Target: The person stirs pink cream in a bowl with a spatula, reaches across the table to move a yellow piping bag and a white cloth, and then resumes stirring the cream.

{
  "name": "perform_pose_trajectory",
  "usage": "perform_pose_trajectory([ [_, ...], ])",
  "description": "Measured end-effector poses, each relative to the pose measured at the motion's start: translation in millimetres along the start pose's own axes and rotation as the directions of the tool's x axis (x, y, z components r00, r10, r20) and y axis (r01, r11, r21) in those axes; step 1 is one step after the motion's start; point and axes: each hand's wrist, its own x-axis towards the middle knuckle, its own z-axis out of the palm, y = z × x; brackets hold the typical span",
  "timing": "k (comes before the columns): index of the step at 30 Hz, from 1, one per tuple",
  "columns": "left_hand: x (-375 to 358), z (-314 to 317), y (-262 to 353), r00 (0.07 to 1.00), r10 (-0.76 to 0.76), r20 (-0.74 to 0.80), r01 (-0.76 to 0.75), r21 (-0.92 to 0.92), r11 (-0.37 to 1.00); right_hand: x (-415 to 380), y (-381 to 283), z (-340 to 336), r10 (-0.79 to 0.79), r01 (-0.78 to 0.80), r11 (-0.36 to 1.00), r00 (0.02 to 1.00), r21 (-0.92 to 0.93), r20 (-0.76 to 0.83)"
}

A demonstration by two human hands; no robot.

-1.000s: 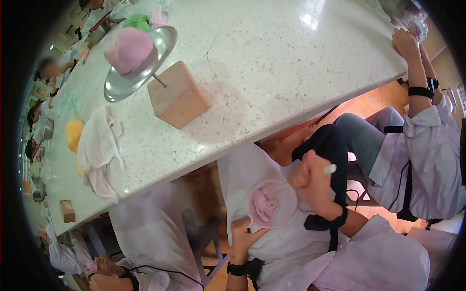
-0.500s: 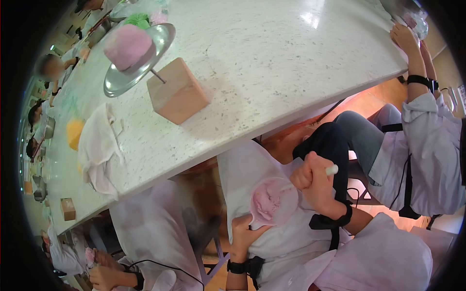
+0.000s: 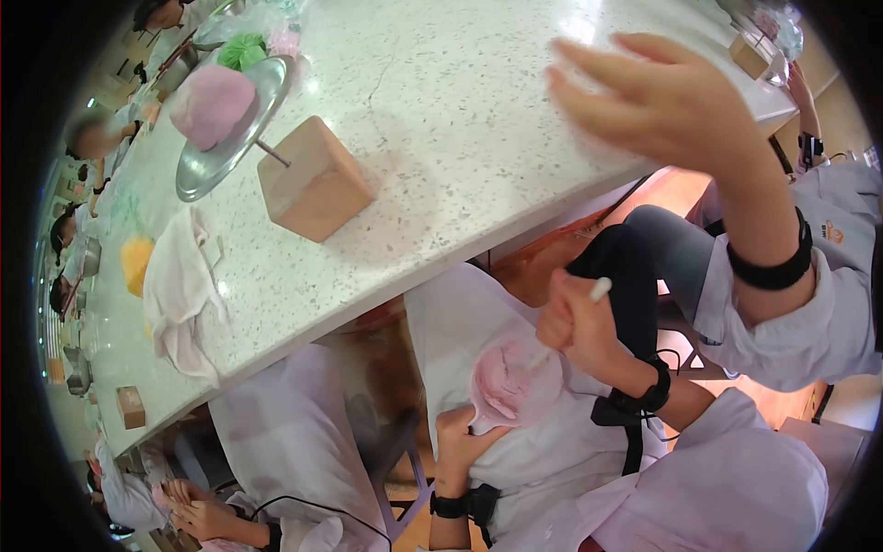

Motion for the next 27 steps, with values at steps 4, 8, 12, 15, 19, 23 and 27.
perform_pose_trajectory([
  [4, -3.1, -1.8, -6.0, 1.000, -0.009, 0.019, 0.008, 0.029, 1.000, 1.5, 36.0, 6.8, -0.064, 0.084, 0.981, 0.991, 0.175, -0.113],
  [8, -2.6, -3.8, -9.6, 0.998, 0.032, 0.055, -0.035, 0.062, 0.997, -8.8, 31.9, -1.4, 0.238, -0.239, 0.970, 0.970, 0.044, 0.044],
  [12, 2.0, -6.2, -3.4, 0.999, 0.020, 0.027, -0.021, 0.030, 0.999, -10.9, 11.3, -0.5, 0.273, -0.264, 0.954, 0.961, -0.144, 0.043],
  [15, 1.0, -4.2, -4.1, 0.999, -0.015, 0.031, 0.014, 0.009, 1.000, -15.6, -19.2, 6.5, 0.089, -0.067, 0.978, 0.991, -0.195, 0.105],
  [19, 0.0, -6.0, -9.0, 0.997, -0.006, 0.083, 0.005, 0.011, 1.000, -4.6, -5.2, -3.6, 0.139, 0.231, 0.785, 0.839, -0.575, 0.526],
  [23, 4.2, -6.0, -8.2, 0.991, 0.006, 0.136, -0.001, -0.041, 0.999, 2.1, 26.9, 0.6, 0.257, 0.212, 0.791, 0.735, -0.573, 0.628],
  [27, 4.3, -6.4, -6.9, 0.993, -0.026, 0.113, 0.037, -0.090, 0.995, -12.0, 35.8, -21.0, 0.189, -0.146, 0.981, 0.838, -0.123, 0.511],
])
